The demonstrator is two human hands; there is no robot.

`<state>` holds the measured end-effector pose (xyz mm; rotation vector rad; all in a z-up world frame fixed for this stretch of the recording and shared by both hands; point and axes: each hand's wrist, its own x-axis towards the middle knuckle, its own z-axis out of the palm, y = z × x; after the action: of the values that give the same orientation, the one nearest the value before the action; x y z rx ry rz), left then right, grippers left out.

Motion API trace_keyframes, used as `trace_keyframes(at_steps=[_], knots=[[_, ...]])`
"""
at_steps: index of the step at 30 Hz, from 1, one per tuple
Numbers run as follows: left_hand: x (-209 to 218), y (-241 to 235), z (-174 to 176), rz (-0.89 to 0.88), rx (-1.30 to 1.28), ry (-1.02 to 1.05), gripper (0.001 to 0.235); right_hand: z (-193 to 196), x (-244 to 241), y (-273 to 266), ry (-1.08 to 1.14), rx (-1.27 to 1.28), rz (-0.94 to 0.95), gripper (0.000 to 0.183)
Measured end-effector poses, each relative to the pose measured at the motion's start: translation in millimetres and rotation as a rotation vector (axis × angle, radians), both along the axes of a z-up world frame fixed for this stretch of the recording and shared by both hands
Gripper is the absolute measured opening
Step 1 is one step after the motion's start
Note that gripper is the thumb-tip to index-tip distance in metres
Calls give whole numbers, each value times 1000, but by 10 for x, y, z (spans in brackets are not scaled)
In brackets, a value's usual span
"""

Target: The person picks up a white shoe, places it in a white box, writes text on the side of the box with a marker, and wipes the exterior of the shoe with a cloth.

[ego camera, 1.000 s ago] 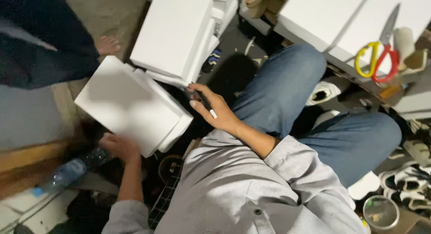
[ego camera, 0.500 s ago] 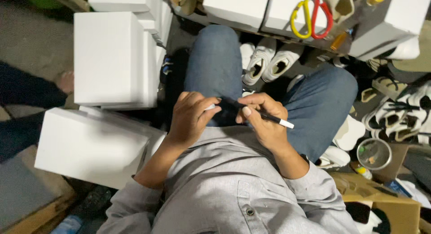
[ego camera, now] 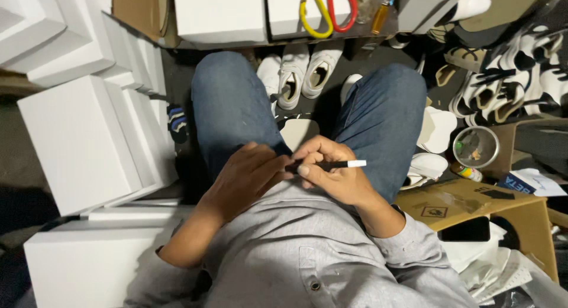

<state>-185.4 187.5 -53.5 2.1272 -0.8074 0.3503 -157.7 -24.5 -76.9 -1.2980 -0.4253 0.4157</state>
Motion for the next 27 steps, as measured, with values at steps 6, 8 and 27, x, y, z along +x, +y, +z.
trace_keyframes(at_steps=[6, 8, 27], knots=[[13, -193, -338, -70, 82, 93, 16, -185, 27, -54, -127, -93, -180, 55], [11, -265, -410, -92, 53, 135, 16, -143, 26, 49, -165, -44, -238, 54], [448, 398, -367, 558, 424, 51, 46, -1448, 737, -1850, 279, -509, -1201, 19]])
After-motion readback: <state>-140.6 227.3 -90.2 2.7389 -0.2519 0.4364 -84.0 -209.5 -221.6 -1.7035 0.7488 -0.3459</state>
